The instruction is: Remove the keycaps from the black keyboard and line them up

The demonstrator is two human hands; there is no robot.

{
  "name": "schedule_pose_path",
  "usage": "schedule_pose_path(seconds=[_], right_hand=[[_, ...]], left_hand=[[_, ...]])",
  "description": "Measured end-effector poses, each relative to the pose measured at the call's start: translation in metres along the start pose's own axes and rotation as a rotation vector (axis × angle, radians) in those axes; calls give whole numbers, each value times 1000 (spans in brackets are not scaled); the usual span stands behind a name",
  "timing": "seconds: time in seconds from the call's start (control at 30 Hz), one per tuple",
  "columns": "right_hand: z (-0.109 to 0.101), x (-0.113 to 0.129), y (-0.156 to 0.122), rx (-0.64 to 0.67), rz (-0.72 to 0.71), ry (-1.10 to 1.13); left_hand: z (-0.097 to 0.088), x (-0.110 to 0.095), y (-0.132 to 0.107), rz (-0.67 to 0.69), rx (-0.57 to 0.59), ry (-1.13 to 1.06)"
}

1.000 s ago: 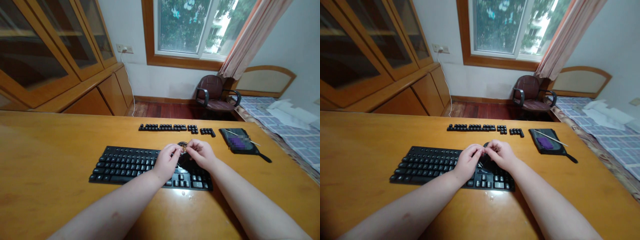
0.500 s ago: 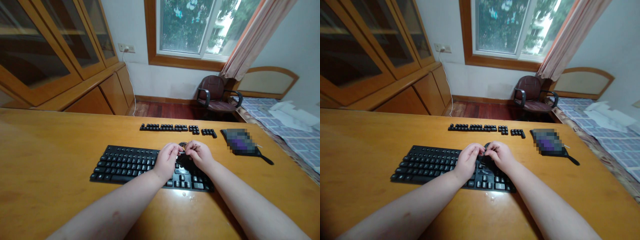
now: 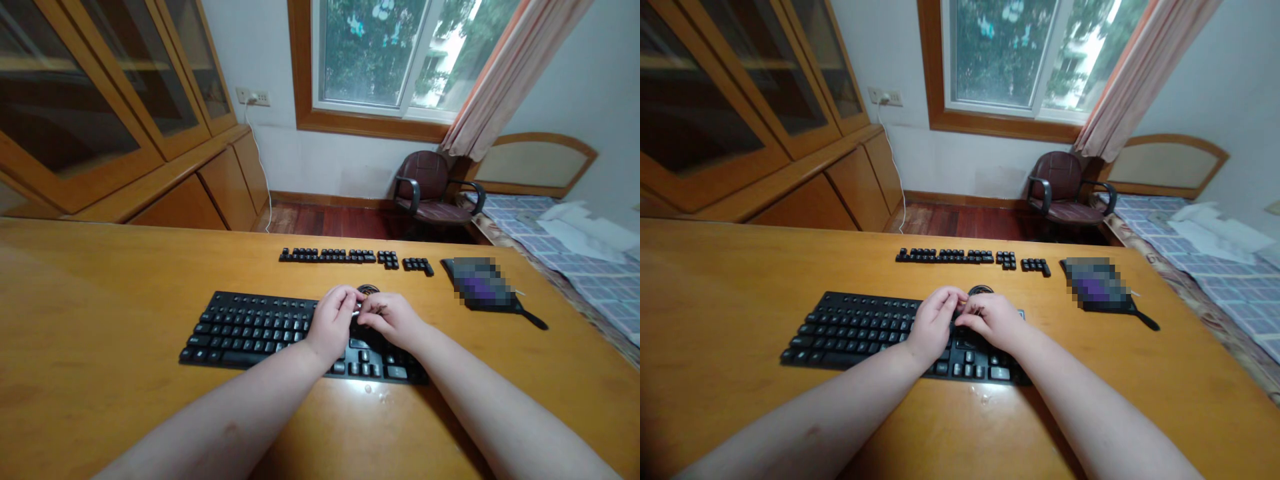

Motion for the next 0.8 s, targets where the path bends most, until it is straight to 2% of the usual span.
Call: schedule_pose_path(seconds=[0.13, 0.3, 0.4, 0.47, 0.57, 0.67, 0.8], right_hand=[[-5, 4, -1, -27, -56, -51], [-9, -9, -4, -93, 19, -11], [-10, -19, -5, -69, 71, 15], [-11, -24, -5, -22, 104, 42], [-14, -27, -5, 7, 116, 46], [-20, -21, -5, -58, 69, -3], [-26, -12, -9, -191, -23, -8]], left_hand=[[1, 1, -1, -50, 15, -28], [5, 0, -2, -26, 37, 43], [11, 1, -2, -15, 81, 151], [19, 1, -3, 6, 148, 266], [37, -4, -9, 99, 317, 493], [50, -7, -16, 196, 439, 655], [53, -2, -18, 226, 469, 722]])
Point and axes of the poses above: each hand's wrist, its own y-axis towards the middle knuckle, its own z-axis out of the palm, x = y × z, the point moved 9 cm from there along y, towards the middle knuckle, and after that the axes turned 5 degrees about -z, right-handed, at the moved point
